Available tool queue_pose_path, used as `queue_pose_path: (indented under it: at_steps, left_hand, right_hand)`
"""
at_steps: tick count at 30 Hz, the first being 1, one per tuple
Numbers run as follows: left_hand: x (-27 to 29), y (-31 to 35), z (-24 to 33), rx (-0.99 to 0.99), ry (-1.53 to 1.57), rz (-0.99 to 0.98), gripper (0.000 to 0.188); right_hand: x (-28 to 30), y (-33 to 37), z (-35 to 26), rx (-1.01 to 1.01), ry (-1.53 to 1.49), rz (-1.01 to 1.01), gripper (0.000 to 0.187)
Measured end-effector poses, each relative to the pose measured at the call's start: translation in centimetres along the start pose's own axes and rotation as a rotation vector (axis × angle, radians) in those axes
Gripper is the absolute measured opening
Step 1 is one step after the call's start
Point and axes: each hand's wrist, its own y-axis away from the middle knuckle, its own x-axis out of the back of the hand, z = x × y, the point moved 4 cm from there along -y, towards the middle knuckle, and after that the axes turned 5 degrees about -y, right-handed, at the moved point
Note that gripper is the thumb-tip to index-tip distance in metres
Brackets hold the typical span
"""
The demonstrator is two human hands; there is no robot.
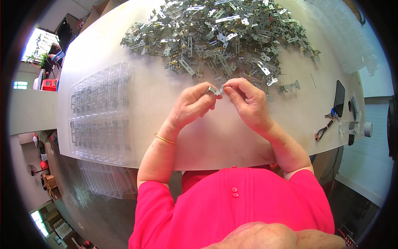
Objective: Manually assemble and sort small metal hardware clips into plastic blister trays.
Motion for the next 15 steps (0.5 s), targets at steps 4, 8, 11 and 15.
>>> queue_pose_path:
  at_steps: [4,8,11,15]
  left_hand:
    - [-0.5,0.0,0.4,-0.081,-0.221,-0.001,0.021]
    - [-0.7,0.1,0.9,-0.095,-0.362,0.008,0.014]
    - [-1.2,0.2,0.3,-0.203,-0.406,0.039,0.007]
    - [-1.6,0.2,0.5,-0.200,-0.492,-0.030,0.006]
  right_hand:
    - [-0.2,0.1,0.3,-0.119,-0.142,-0.014,0.012]
    - [-0.1,-0.1,0.2,-0.256,-0.247,-0.123,0.015]
    - [-0.2,0.0,0.1,-0.216,-0.210,-0.163,0.013]
    - [0.0,0.0,0.6,-0.049,-0.048,-0.184,0.013]
